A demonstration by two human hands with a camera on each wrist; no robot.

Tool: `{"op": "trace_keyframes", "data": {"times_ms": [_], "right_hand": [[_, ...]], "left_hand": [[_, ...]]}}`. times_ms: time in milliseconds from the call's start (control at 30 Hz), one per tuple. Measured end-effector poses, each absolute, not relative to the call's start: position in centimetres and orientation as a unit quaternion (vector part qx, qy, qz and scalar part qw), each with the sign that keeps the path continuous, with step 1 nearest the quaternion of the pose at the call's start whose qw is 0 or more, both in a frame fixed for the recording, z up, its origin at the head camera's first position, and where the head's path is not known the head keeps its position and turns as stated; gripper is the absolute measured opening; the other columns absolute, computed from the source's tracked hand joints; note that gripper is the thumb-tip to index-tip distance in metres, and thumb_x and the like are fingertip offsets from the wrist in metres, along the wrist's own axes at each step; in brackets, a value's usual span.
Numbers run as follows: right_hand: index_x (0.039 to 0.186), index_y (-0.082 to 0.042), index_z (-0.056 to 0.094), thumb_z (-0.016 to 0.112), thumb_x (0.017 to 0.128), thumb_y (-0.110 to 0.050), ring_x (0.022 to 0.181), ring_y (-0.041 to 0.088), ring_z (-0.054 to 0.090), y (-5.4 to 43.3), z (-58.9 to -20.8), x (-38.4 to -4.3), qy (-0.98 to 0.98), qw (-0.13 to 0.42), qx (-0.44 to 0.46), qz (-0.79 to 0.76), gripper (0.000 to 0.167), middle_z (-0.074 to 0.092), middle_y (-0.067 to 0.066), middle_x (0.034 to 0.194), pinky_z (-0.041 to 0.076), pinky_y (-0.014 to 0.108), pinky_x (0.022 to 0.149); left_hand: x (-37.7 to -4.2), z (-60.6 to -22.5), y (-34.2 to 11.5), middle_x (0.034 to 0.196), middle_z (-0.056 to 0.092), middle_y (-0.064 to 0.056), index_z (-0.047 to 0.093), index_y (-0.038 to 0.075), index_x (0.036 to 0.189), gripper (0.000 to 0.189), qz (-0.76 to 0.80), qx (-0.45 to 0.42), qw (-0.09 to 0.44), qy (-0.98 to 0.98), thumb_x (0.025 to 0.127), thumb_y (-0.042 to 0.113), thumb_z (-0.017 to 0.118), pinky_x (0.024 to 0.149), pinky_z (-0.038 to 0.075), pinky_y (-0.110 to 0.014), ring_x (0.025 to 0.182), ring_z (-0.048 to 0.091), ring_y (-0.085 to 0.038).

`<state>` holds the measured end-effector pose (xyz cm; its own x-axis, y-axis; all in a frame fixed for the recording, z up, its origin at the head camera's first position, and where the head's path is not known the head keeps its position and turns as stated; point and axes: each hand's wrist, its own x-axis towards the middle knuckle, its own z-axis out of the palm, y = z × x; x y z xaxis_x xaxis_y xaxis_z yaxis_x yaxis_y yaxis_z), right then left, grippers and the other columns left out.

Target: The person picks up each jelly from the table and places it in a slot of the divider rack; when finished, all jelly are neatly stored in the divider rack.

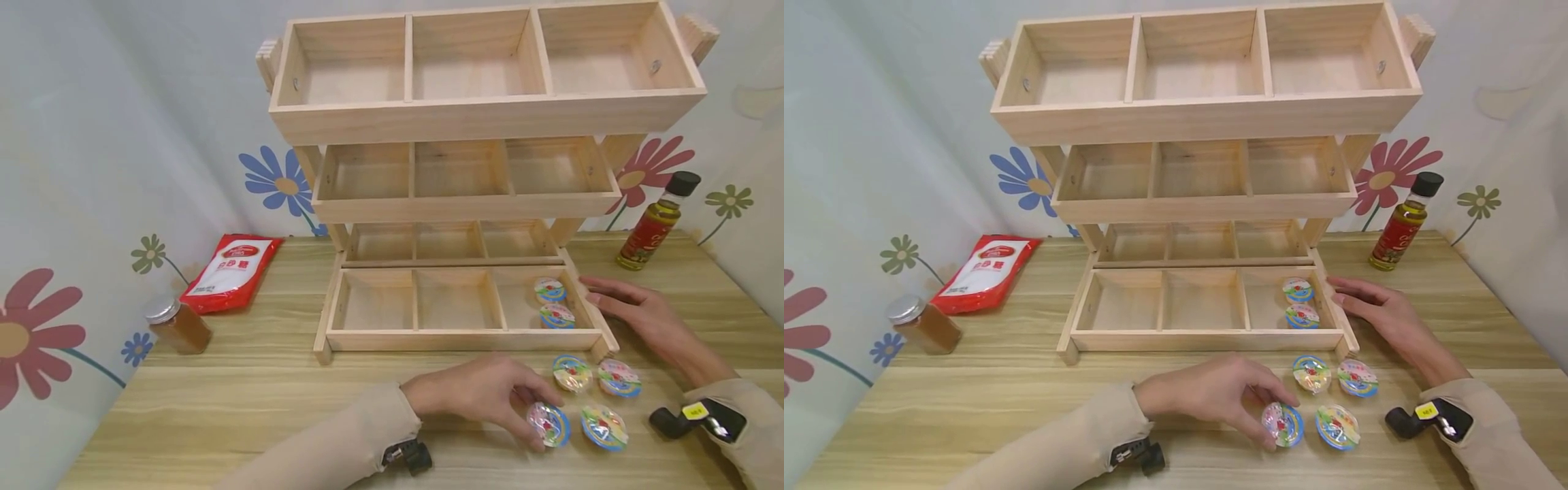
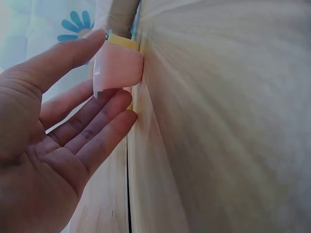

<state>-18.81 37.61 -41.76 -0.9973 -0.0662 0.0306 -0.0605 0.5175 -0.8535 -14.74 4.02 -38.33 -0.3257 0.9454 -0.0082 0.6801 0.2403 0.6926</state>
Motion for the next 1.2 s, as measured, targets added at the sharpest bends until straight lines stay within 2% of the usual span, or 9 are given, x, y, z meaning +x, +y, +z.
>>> {"op": "trace_keyframes", "data": {"times_ms": [533, 900, 1033, 1200], "right_hand": [[0.154, -0.013, 0.058, 0.065, 0.108, -0.039, 0.12, -0.017, 0.044, 37.68, -41.56, -18.6, 0.873, 0.002, -0.029, -0.486, 0.054, 0.061, -0.037, 0.125, 0.035, 0.003, 0.089], [0.154, -0.015, 0.059, 0.065, 0.107, -0.043, 0.121, -0.016, 0.043, 37.73, -41.35, -18.39, 0.878, 0.0, -0.027, -0.477, 0.055, 0.061, -0.036, 0.126, 0.034, 0.003, 0.089], [0.154, -0.016, 0.058, 0.065, 0.107, -0.045, 0.122, -0.015, 0.042, 37.64, -41.27, -18.38, 0.881, 0.003, -0.023, -0.472, 0.056, 0.06, -0.035, 0.127, 0.033, 0.003, 0.088], [0.155, -0.017, 0.058, 0.064, 0.107, -0.044, 0.124, -0.012, 0.042, 37.6, -41.3, -18.41, 0.882, 0.005, -0.023, -0.47, 0.056, 0.06, -0.033, 0.13, 0.033, 0.005, 0.09]], "left_hand": [[-14.56, -38.63, 4.34, 0.112, 0.074, 0.017, 0.077, 0.014, 0.127, 0.045, 0.293, 0.54, 0.211, 0.761, 0.087, 0.027, 0.092, 0.085, 0.047, -0.005, 0.091, 0.056, 0.018], [-14.5, -38.57, 4.27, 0.109, 0.074, 0.018, 0.077, 0.013, 0.125, 0.044, 0.303, 0.529, 0.214, 0.764, 0.087, 0.029, 0.092, 0.083, 0.048, -0.005, 0.088, 0.058, 0.017], [-14.86, -38.52, 3.99, 0.112, 0.074, 0.016, 0.076, 0.011, 0.125, 0.045, 0.316, 0.527, 0.21, 0.761, 0.087, 0.027, 0.092, 0.083, 0.049, -0.006, 0.09, 0.059, 0.014], [-15.29, -38.4, 3.73, 0.112, 0.076, 0.011, 0.077, 0.009, 0.124, 0.043, 0.322, 0.536, 0.176, 0.76, 0.087, 0.025, 0.092, 0.084, 0.049, -0.006, 0.09, 0.058, 0.015]]}}
